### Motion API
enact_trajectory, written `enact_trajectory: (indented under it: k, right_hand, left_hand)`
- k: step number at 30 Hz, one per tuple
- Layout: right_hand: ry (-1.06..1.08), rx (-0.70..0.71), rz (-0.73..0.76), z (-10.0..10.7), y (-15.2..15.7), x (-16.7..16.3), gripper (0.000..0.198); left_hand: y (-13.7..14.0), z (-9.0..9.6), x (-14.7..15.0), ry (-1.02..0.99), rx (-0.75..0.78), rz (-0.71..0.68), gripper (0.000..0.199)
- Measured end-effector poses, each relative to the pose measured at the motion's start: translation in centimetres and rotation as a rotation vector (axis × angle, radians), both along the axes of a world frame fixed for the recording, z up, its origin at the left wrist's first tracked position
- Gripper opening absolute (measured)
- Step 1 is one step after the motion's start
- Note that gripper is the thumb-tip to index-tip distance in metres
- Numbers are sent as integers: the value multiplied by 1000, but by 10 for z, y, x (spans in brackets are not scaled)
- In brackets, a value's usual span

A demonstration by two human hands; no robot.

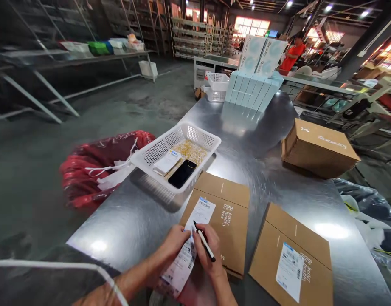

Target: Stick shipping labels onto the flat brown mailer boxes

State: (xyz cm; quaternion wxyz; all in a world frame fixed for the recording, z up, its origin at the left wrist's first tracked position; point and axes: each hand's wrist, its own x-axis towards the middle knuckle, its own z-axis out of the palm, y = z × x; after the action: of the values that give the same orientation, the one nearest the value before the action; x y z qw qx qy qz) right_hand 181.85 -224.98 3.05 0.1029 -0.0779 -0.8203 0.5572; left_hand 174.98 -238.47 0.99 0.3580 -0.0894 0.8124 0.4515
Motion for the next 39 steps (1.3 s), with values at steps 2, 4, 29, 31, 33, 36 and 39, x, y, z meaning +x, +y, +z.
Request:
enact_trajectory:
  k: [2,4,29,31,33,36,39]
  right_hand:
    - [33,65,0,-9,-6,-4,16]
    - [51,117,-4,-16,-9,-8,15]
    - [-12,181,-65,-21,-10,-11,16]
    - [-12,181,-75,-19,-10,-11,16]
    - [-15,182,-87,-16,-10,-11,18]
    - [-20,203,-66,-15,-10,-11,16]
    - [13,201,-96,-18,-9,-9,15]
  left_hand:
    - [2,-2,1,14,-18,5,21]
    - [2,-5,1,22,-29,10,21]
    - [1,7,2,14,-34,-45,21]
    - [0,8,2,11,-37,-48,22]
    - [0,9,1,12,-43,-46,23]
    - [1,13,1,22,-51,-46,24]
    - [1,18,1,30,-52,-52,25]
